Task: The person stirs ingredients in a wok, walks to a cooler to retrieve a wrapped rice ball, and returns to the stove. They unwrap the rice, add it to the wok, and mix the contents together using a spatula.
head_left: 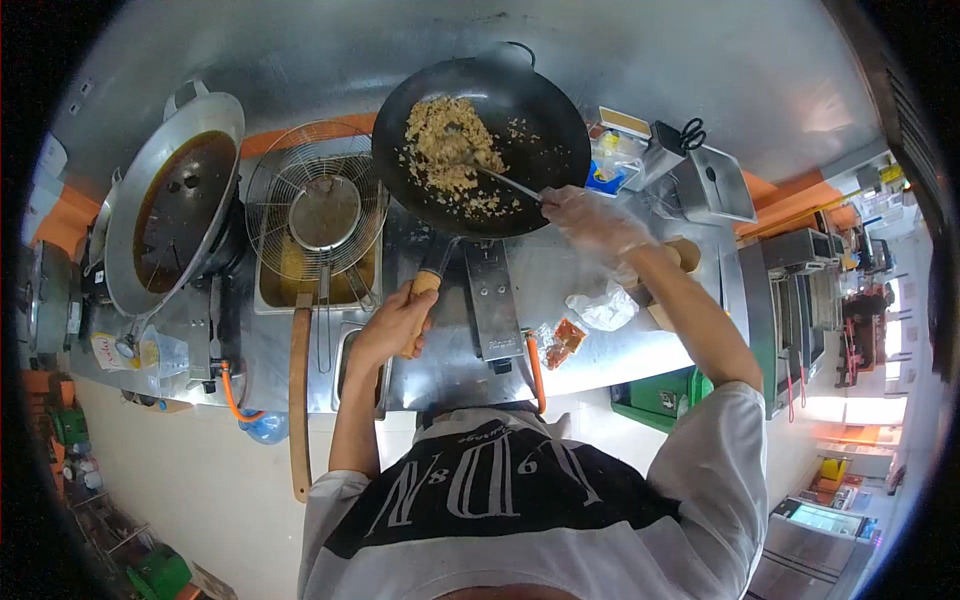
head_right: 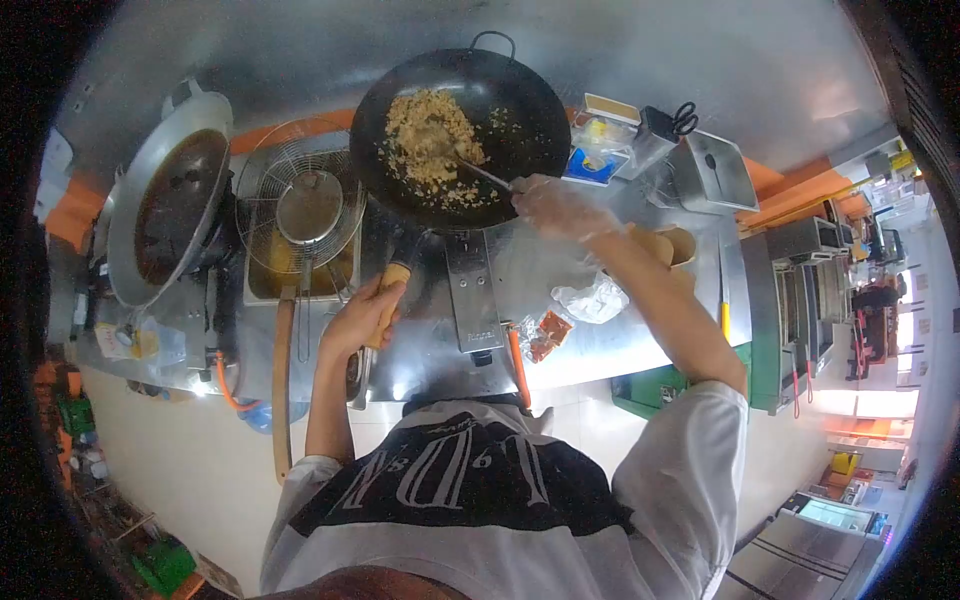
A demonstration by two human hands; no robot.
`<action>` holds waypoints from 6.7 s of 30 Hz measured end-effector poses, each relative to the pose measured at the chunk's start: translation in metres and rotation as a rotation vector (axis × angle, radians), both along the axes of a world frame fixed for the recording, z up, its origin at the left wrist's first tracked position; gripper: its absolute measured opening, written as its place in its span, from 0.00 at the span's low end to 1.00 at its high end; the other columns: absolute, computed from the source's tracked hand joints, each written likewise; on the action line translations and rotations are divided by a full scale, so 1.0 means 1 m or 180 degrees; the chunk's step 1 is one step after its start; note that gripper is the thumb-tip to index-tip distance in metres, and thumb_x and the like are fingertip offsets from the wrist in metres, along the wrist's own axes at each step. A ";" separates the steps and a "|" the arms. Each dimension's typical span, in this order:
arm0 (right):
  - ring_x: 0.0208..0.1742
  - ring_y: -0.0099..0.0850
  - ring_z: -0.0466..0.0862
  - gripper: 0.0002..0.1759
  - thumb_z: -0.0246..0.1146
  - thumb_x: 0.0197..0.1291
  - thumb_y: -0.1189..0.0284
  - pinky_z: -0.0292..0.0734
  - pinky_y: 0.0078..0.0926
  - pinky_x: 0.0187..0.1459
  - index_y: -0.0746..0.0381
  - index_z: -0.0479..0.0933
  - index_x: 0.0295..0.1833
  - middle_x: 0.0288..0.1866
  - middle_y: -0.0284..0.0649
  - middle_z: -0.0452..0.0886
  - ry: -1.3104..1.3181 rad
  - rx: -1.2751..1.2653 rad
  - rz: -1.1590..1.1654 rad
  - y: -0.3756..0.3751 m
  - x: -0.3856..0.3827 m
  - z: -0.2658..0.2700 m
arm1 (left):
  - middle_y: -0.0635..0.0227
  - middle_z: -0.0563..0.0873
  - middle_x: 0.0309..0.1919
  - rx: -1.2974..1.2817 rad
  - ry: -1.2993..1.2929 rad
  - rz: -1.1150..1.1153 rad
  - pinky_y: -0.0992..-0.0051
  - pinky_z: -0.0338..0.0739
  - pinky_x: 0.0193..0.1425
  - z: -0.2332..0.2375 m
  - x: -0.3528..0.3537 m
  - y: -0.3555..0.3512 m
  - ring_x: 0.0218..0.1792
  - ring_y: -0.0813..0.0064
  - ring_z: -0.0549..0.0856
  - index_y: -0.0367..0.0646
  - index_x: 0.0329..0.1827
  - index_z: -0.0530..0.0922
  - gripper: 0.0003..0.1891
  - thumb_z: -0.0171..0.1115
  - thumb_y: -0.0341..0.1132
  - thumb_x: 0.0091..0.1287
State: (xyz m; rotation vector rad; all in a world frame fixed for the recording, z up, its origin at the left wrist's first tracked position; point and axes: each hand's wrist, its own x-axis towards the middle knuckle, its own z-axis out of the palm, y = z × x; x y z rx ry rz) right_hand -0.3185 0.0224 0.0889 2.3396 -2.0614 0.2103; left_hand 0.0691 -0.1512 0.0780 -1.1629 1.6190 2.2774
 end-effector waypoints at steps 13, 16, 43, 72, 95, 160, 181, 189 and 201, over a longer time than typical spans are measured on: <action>0.60 0.33 0.82 0.20 0.62 0.68 0.71 0.79 0.30 0.61 0.61 0.79 0.64 0.59 0.40 0.84 0.1160 0.0316 -0.0786 0.015 0.049 0.094 | 0.73 0.76 0.28 0.0020 -0.0036 -0.0017 0.75 0.73 0.19 0.007 0.002 -0.008 0.18 0.80 0.75 0.47 0.58 0.72 0.22 0.62 0.54 0.77; 0.54 0.37 0.86 0.24 0.63 0.67 0.71 0.82 0.33 0.57 0.58 0.77 0.68 0.58 0.42 0.85 0.1032 -0.0180 -0.0764 0.058 0.024 0.127 | 0.73 0.76 0.27 0.0049 -0.0060 0.0101 0.75 0.73 0.19 0.000 0.006 -0.004 0.18 0.81 0.76 0.46 0.58 0.73 0.21 0.61 0.54 0.77; 0.37 0.42 0.86 0.10 0.61 0.73 0.72 0.81 0.38 0.40 0.62 0.82 0.54 0.41 0.43 0.88 -0.0063 0.1055 -0.2364 0.041 -0.013 0.235 | 0.73 0.76 0.25 -0.0046 -0.0001 0.0013 0.75 0.73 0.17 0.001 0.002 -0.007 0.17 0.81 0.76 0.44 0.60 0.73 0.20 0.59 0.50 0.79; 0.59 0.43 0.86 0.19 0.55 0.77 0.54 0.78 0.44 0.67 0.51 0.85 0.60 0.52 0.41 0.89 0.1276 -0.0078 0.0574 -0.239 -0.193 0.146 | 0.72 0.78 0.21 -0.0746 -0.0482 -0.0191 0.78 0.71 0.16 0.053 0.018 -0.071 0.15 0.84 0.75 0.40 0.60 0.81 0.23 0.65 0.49 0.74; 0.65 0.35 0.81 0.20 0.55 0.80 0.56 0.73 0.32 0.73 0.57 0.83 0.61 0.62 0.37 0.83 -0.0158 0.1606 -0.1674 0.017 0.044 0.126 | 0.71 0.81 0.32 -0.0236 -0.0093 -0.0064 0.79 0.76 0.21 0.002 0.016 -0.020 0.21 0.82 0.79 0.40 0.68 0.76 0.27 0.61 0.53 0.77; 0.68 0.38 0.79 0.15 0.58 0.74 0.70 0.73 0.34 0.71 0.64 0.83 0.58 0.59 0.46 0.84 0.1233 0.0959 0.0054 0.038 0.020 0.048 | 0.72 0.79 0.28 0.0169 0.0638 0.0605 0.77 0.72 0.18 -0.054 -0.020 0.040 0.18 0.81 0.77 0.45 0.55 0.76 0.18 0.63 0.50 0.77; 0.51 0.43 0.88 0.11 0.67 0.62 0.68 0.84 0.41 0.52 0.55 0.86 0.50 0.45 0.42 0.89 0.1803 0.1218 -0.1160 -0.079 -0.020 0.233 | 0.74 0.76 0.20 -0.0545 0.0491 0.0432 0.75 0.72 0.16 -0.065 -0.027 0.027 0.14 0.80 0.76 0.44 0.53 0.77 0.17 0.61 0.50 0.78; 0.61 0.40 0.84 0.21 0.69 0.58 0.77 0.79 0.30 0.63 0.57 0.85 0.59 0.56 0.37 0.88 0.1186 0.0899 0.1150 -0.051 -0.033 0.105 | 0.73 0.77 0.24 -0.0302 0.0448 0.0333 0.74 0.74 0.17 -0.037 -0.023 0.040 0.16 0.80 0.77 0.45 0.56 0.75 0.18 0.62 0.50 0.77; 0.57 0.42 0.86 0.13 0.60 0.69 0.69 0.80 0.40 0.61 0.64 0.81 0.53 0.54 0.45 0.86 0.1901 0.0519 -0.1052 -0.023 0.008 0.203 | 0.71 0.79 0.30 0.1140 0.0980 0.0692 0.74 0.71 0.18 -0.039 -0.021 0.047 0.18 0.79 0.77 0.50 0.58 0.75 0.16 0.67 0.45 0.75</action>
